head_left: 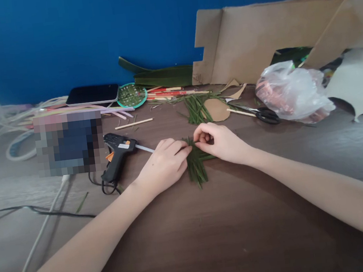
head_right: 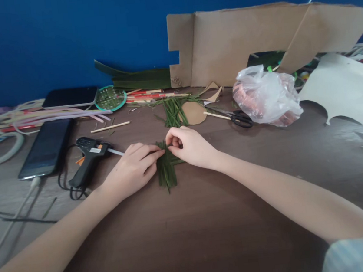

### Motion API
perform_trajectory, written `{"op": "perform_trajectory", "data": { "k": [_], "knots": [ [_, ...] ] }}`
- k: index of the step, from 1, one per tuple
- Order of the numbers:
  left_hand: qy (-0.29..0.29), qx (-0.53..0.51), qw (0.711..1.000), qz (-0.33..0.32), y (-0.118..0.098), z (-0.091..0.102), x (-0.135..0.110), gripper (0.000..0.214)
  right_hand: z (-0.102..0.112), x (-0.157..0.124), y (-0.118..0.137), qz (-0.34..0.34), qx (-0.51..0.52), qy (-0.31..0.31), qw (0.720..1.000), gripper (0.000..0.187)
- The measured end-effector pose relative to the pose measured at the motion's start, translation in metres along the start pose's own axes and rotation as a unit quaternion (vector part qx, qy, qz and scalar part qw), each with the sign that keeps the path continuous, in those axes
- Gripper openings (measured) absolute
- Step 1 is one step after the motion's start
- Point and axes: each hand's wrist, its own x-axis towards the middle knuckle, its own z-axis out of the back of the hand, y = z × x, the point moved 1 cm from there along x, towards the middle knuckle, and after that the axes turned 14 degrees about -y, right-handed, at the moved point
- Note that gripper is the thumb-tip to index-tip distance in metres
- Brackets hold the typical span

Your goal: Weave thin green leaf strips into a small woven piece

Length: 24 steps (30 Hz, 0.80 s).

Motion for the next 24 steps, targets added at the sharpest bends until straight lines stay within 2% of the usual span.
{"op": "perform_trajectory", "data": {
  "k": [11,17,24],
  "knots": [
    [-0.019,0.000,1.000,-0.001,0.0004,0.0013,-0.0002,0.020,0.0010,-0.0002,0.0006,-0.016,0.012,0.004,1.000,0.009],
    [-0.009,0.021,0.999,0.049,-0.0007,0.0009,-0.0004,0.009,0.0015,0.0009,-0.0019,-0.015,0.018,0.015,1.000,0.009],
    [0.002,0.013,0.997,0.076,-0.0009,0.0002,0.0004,0.019,0.0012,0.0013,-0.0031,-0.026,0.038,0.021,0.999,0.008]
  ]
}}
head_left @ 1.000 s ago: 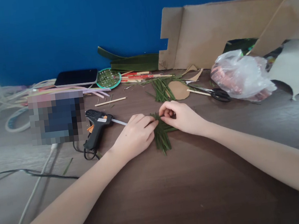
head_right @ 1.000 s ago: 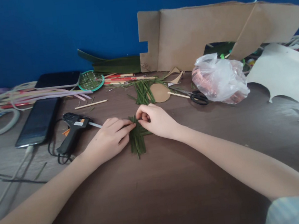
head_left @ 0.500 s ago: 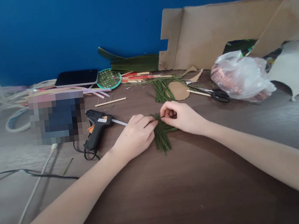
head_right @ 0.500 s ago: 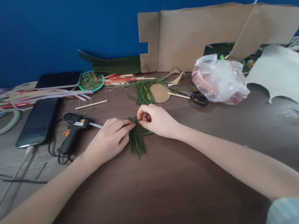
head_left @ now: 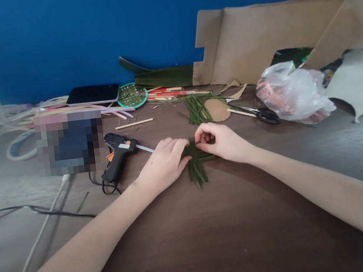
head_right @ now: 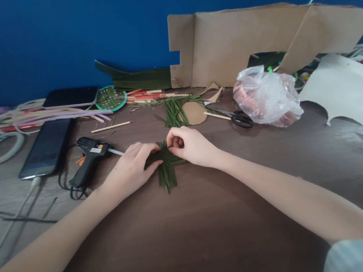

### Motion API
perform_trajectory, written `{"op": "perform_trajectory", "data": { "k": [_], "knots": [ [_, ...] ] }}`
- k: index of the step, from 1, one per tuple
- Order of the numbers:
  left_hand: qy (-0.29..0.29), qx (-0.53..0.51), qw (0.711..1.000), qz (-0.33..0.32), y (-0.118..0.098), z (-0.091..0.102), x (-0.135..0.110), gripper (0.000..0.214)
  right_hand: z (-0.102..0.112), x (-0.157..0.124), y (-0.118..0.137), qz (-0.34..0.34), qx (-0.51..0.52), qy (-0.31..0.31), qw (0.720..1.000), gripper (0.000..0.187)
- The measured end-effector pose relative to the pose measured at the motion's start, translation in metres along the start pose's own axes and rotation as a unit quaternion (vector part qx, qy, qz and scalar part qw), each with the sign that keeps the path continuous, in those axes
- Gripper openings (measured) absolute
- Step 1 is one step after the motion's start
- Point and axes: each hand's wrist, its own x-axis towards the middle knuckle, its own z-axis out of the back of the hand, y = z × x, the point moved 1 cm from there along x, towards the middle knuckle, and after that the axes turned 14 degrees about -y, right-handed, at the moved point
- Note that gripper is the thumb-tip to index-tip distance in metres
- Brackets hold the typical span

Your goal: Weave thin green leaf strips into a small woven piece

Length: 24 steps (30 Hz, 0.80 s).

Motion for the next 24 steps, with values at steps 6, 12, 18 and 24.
{"op": "perform_trajectory", "data": {
  "k": [6,12,18,24],
  "knots": [
    [0.007,-0.005,1.000,0.011,0.0000,-0.0005,0.0003,0.017,0.0008,0.0004,-0.0002,0.011,-0.001,0.008,1.000,0.007],
    [0.005,-0.019,1.000,0.016,0.0012,-0.0012,-0.0013,0.016,0.0002,-0.0003,-0.0020,0.002,0.009,0.005,1.000,0.007],
    [-0.029,-0.039,0.999,0.022,0.0018,-0.0025,-0.0020,0.018,0.0004,0.0000,-0.0021,-0.003,0.014,0.005,1.000,0.007],
    [-0.018,-0.057,0.997,-0.045,0.0011,-0.0038,-0.0013,0.008,0.0007,0.0008,-0.0014,-0.012,0.015,0.001,1.000,0.007]
  ]
}}
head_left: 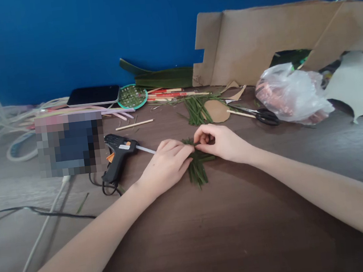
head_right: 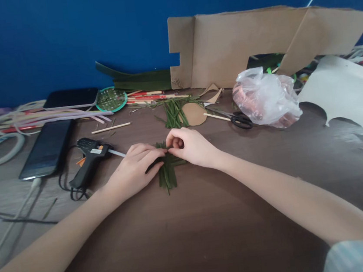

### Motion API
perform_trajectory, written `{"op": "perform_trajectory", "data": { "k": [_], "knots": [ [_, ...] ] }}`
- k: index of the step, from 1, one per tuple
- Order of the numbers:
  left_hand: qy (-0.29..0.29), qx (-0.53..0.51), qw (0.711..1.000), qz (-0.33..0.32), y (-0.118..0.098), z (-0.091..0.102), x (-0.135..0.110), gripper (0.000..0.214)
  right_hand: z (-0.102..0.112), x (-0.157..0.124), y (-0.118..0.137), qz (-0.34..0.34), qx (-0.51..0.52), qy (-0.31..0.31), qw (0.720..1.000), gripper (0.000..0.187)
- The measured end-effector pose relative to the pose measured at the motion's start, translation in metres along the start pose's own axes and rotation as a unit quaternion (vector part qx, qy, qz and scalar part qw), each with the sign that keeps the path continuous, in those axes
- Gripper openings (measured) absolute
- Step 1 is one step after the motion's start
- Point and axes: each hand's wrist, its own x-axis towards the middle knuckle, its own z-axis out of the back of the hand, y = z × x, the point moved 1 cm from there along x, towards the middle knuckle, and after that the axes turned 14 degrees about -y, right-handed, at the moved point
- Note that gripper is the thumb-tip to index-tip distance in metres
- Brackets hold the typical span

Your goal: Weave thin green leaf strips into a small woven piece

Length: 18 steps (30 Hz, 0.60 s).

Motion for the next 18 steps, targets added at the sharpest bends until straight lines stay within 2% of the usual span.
{"op": "perform_trajectory", "data": {
  "k": [4,8,13,18],
  "knots": [
    [0.019,-0.001,1.000,-0.017,0.0010,0.0003,0.0000,0.010,-0.0004,-0.0005,0.0015,-0.021,0.032,-0.005,0.999,0.006],
    [0.010,0.015,0.999,-0.035,0.0014,0.0006,0.0001,0.014,0.0008,-0.0009,0.0041,-0.029,0.061,-0.024,0.997,0.010],
    [0.014,0.026,0.999,-0.042,-0.0002,0.0009,0.0010,0.023,0.0017,-0.0038,0.0078,-0.004,0.067,-0.050,0.996,0.008],
    [0.033,0.046,0.997,-0.049,-0.0033,0.0033,0.0032,0.027,0.0014,-0.0092,0.0096,0.031,0.076,-0.049,0.995,0.007]
  ]
}}
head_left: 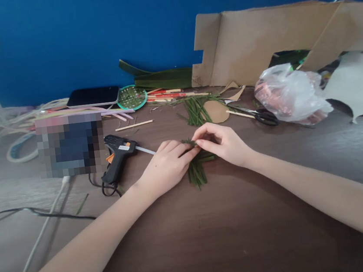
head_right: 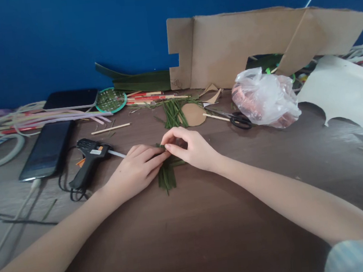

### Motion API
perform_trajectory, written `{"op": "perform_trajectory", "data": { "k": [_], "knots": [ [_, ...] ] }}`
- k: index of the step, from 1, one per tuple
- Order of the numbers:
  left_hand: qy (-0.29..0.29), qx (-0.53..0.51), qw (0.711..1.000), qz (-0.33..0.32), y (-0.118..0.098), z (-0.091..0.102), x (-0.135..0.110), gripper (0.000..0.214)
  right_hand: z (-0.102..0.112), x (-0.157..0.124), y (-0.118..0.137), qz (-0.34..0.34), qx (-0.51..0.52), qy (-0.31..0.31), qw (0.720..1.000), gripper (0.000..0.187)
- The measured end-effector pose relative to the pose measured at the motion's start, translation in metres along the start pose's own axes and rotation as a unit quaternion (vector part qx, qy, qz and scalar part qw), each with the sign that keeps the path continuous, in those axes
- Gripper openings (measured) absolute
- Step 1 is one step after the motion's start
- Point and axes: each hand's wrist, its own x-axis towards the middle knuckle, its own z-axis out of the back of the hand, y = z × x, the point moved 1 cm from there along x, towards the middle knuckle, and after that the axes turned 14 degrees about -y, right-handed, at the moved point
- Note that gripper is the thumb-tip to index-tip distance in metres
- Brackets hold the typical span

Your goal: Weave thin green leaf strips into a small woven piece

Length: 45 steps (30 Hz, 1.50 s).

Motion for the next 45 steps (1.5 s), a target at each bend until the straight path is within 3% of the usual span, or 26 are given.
{"op": "perform_trajectory", "data": {
  "k": [8,14,19,32,45],
  "knots": [
    [0.003,0.007,1.000,0.017,-0.0005,-0.0012,-0.0002,0.025,0.0016,-0.0014,-0.0010,0.005,0.014,0.001,1.000,0.010],
    [-0.001,-0.019,0.999,0.033,0.0012,-0.0027,-0.0022,0.025,0.0021,-0.0003,-0.0022,0.089,-0.165,0.010,0.982,0.006],
    [0.001,-0.044,0.998,0.055,0.0029,-0.0046,-0.0041,0.025,-0.0021,-0.0025,-0.0060,0.087,-0.239,0.032,0.967,0.017],
    [0.005,-0.084,0.991,0.107,0.0034,-0.0054,-0.0029,0.025,-0.0015,-0.0031,-0.0075,0.078,-0.233,0.038,0.969,0.018],
    [0.013,-0.083,0.990,0.111,0.0028,-0.0049,-0.0022,0.026,-0.0005,-0.0019,-0.0070,0.085,-0.200,0.048,0.975,0.014]
  ]
}}
